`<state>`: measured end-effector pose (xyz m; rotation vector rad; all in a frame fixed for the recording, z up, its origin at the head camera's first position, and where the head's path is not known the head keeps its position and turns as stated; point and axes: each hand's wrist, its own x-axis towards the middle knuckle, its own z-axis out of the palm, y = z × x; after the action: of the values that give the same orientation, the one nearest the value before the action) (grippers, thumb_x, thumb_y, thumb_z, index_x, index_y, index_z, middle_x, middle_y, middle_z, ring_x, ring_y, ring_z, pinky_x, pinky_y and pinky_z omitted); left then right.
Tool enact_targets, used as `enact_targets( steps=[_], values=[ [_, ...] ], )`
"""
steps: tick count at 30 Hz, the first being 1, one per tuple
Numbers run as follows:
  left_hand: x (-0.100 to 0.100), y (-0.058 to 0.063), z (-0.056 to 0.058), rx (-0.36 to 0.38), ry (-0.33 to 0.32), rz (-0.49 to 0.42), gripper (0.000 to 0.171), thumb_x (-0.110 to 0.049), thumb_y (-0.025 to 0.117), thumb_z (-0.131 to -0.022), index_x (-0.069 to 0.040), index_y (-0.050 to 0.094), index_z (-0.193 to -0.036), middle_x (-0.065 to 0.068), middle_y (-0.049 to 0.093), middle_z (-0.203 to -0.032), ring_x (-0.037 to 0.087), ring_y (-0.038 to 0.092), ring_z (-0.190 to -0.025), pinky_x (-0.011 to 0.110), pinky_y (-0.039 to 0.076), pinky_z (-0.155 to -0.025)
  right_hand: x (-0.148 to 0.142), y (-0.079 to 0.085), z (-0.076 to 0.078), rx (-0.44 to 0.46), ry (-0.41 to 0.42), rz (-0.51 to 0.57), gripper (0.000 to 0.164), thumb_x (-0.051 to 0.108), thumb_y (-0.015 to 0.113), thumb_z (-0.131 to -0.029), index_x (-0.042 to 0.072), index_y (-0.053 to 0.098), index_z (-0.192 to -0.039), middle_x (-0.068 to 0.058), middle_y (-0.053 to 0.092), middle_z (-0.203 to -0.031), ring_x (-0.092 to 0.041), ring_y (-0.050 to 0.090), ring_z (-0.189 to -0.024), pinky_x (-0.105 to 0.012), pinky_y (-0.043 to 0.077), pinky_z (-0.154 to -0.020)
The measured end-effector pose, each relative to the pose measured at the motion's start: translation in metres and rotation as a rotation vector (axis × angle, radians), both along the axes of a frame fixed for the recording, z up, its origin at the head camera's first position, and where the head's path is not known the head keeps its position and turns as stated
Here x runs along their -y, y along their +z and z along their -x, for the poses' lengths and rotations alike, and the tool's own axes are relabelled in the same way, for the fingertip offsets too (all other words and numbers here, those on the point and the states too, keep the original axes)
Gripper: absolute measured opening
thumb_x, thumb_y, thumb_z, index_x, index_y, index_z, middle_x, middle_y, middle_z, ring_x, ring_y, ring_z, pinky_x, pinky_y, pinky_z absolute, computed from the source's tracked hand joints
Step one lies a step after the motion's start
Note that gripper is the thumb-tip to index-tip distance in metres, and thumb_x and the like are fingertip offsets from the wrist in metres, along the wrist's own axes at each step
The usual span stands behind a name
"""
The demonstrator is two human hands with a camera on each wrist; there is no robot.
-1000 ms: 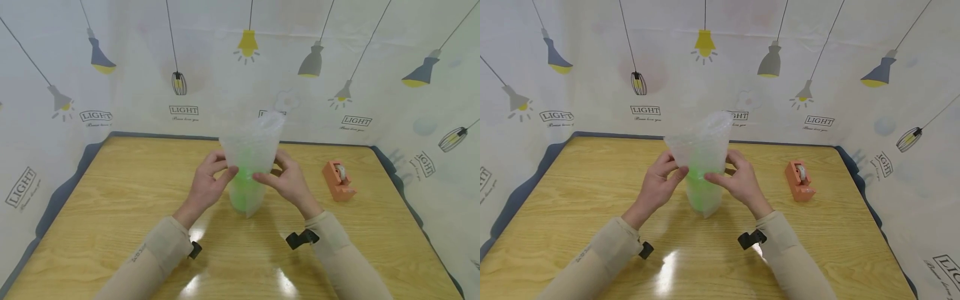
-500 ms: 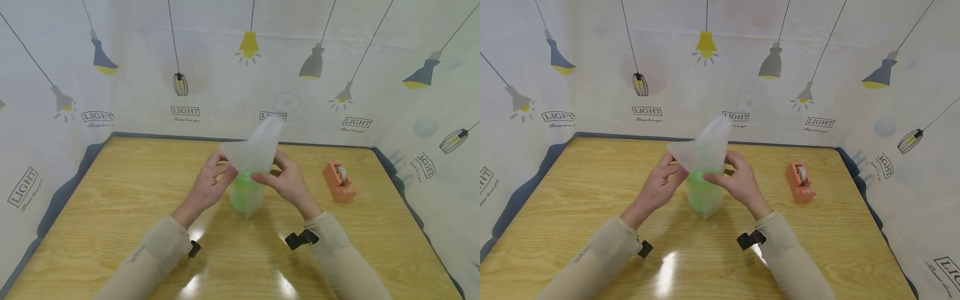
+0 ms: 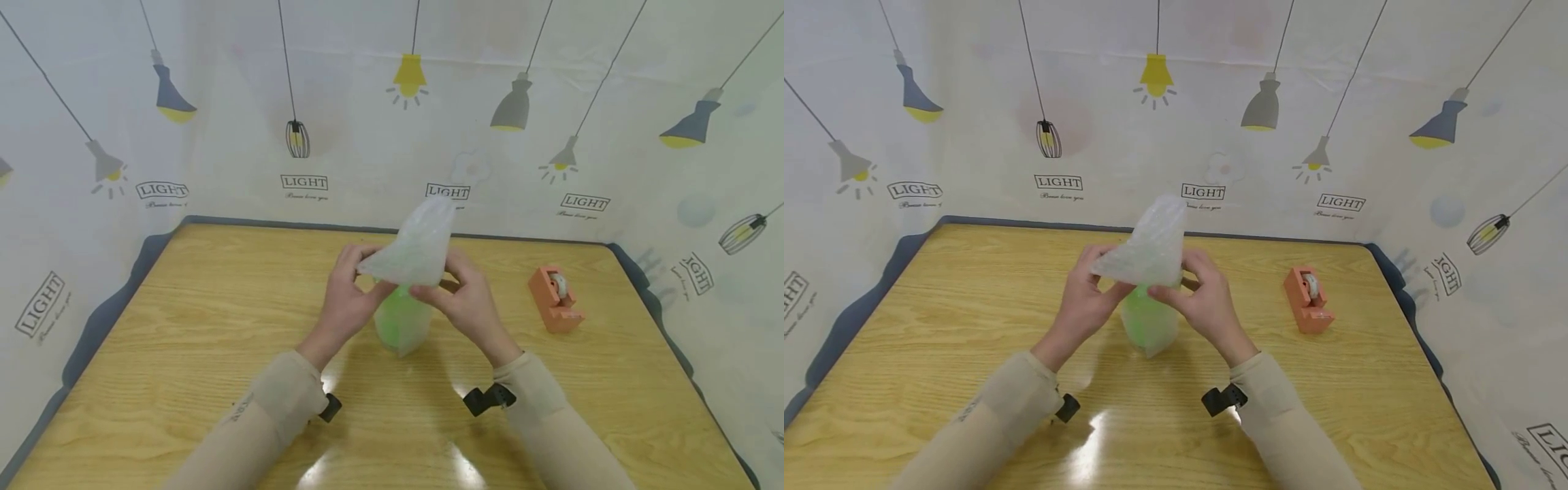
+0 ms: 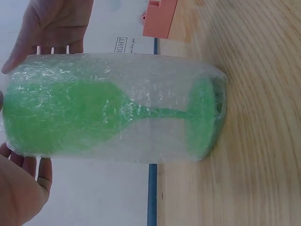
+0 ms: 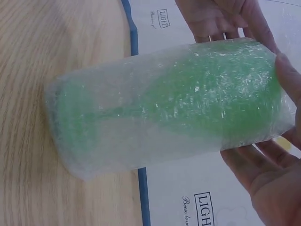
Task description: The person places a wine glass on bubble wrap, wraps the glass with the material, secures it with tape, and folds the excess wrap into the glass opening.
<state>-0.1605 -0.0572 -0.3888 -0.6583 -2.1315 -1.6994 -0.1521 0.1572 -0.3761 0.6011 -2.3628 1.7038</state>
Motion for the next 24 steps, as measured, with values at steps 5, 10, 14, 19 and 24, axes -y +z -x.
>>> enact_targets(
  steps=[5, 10, 14, 19, 24],
  values=[
    [0.001, -0.003, 0.001, -0.027, 0.02, 0.002, 0.047, -0.009, 0.082, -0.088, -0.005, 0.061, -0.13, 0.009, 0.059, -0.122, 0.021, 0.055, -0.114, 0.041, 0.047, -0.106, -0.003, -0.003, -0.001, -0.032, 0.062, 0.036, 0.055, -0.001, 0.076, -0.091, 0.003, 0.059, -0.143, -0.014, 0.058, -0.142, -0.031, 0.058, -0.13, -0.044, 0.057, -0.101],
    [0.002, -0.003, 0.002, -0.032, 0.01, -0.006, 0.046, -0.009, 0.082, -0.088, -0.005, 0.062, -0.129, 0.01, 0.059, -0.123, 0.022, 0.055, -0.115, 0.043, 0.048, -0.106, -0.008, 0.004, -0.002, -0.031, 0.102, 0.067, 0.052, -0.006, 0.068, -0.095, -0.002, 0.053, -0.145, -0.019, 0.059, -0.144, -0.039, 0.062, -0.127, -0.036, 0.058, -0.098],
    [0.001, -0.002, 0.001, -0.017, 0.001, -0.003, 0.047, -0.01, 0.082, -0.089, -0.006, 0.061, -0.132, 0.009, 0.059, -0.125, 0.023, 0.054, -0.116, 0.042, 0.048, -0.106, -0.007, 0.008, -0.003, -0.005, 0.067, 0.055, 0.046, 0.0, 0.07, -0.096, -0.001, 0.058, -0.141, -0.019, 0.061, -0.14, -0.037, 0.064, -0.125, -0.033, 0.06, -0.095],
    [0.002, -0.002, 0.0, 0.01, -0.004, -0.003, 0.055, -0.006, 0.081, -0.089, -0.004, 0.059, -0.139, 0.012, 0.057, -0.125, 0.024, 0.054, -0.115, 0.044, 0.047, -0.105, -0.002, 0.01, -0.001, 0.012, 0.015, 0.054, 0.039, 0.002, 0.073, -0.095, -0.001, 0.064, -0.133, -0.017, 0.066, -0.133, -0.03, 0.066, -0.12, -0.034, 0.062, -0.09],
    [0.002, -0.001, 0.0, 0.059, -0.039, -0.017, 0.049, -0.006, 0.08, -0.089, -0.007, 0.065, -0.136, 0.009, 0.055, -0.122, 0.019, 0.049, -0.113, 0.046, 0.043, -0.106, 0.002, 0.013, 0.002, 0.028, -0.035, 0.018, 0.03, 0.006, 0.076, -0.093, -0.002, 0.072, -0.121, -0.014, 0.065, -0.132, -0.025, 0.062, -0.119, -0.033, 0.062, -0.089]
  ],
)
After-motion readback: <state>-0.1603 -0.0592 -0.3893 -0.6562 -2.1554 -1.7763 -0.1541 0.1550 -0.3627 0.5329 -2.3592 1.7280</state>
